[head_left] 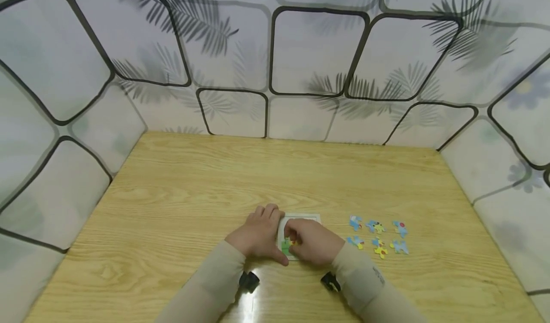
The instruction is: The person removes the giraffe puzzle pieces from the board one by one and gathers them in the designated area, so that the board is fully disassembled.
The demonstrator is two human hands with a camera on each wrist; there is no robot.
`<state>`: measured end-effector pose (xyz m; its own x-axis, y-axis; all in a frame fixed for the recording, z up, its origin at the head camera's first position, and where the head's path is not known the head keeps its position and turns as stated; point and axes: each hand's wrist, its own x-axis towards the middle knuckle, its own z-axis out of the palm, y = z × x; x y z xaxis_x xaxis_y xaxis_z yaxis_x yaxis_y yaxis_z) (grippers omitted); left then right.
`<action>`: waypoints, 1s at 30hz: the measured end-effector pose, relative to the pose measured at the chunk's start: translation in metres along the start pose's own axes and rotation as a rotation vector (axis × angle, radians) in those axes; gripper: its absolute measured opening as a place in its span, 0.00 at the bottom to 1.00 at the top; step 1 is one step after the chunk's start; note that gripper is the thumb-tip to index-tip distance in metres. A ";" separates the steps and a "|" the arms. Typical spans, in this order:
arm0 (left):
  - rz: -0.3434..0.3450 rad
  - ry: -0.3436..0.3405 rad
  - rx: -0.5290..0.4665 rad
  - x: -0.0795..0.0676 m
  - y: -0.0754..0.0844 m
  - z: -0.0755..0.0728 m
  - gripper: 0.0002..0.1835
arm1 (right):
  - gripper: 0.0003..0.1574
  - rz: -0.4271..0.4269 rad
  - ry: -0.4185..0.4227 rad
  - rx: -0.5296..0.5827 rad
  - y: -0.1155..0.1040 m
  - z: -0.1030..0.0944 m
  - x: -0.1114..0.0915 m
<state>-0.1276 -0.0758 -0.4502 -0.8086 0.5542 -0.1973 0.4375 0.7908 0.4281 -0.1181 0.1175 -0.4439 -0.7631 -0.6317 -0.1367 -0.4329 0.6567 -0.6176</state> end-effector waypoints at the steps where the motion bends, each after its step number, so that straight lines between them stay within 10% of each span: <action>1: -0.002 -0.001 -0.003 0.000 0.000 0.000 0.60 | 0.12 -0.006 0.002 0.019 0.001 -0.001 -0.001; 14: -0.002 -0.013 -0.011 0.002 0.001 0.000 0.61 | 0.08 0.044 0.003 0.284 0.023 -0.012 -0.012; 30: 0.010 -0.005 -0.046 0.000 0.001 0.000 0.61 | 0.10 0.170 0.040 0.280 0.075 -0.050 -0.078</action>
<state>-0.1270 -0.0754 -0.4494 -0.8024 0.5633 -0.1971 0.4268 0.7725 0.4702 -0.1153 0.2371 -0.4406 -0.8334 -0.5029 -0.2291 -0.1536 0.6092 -0.7780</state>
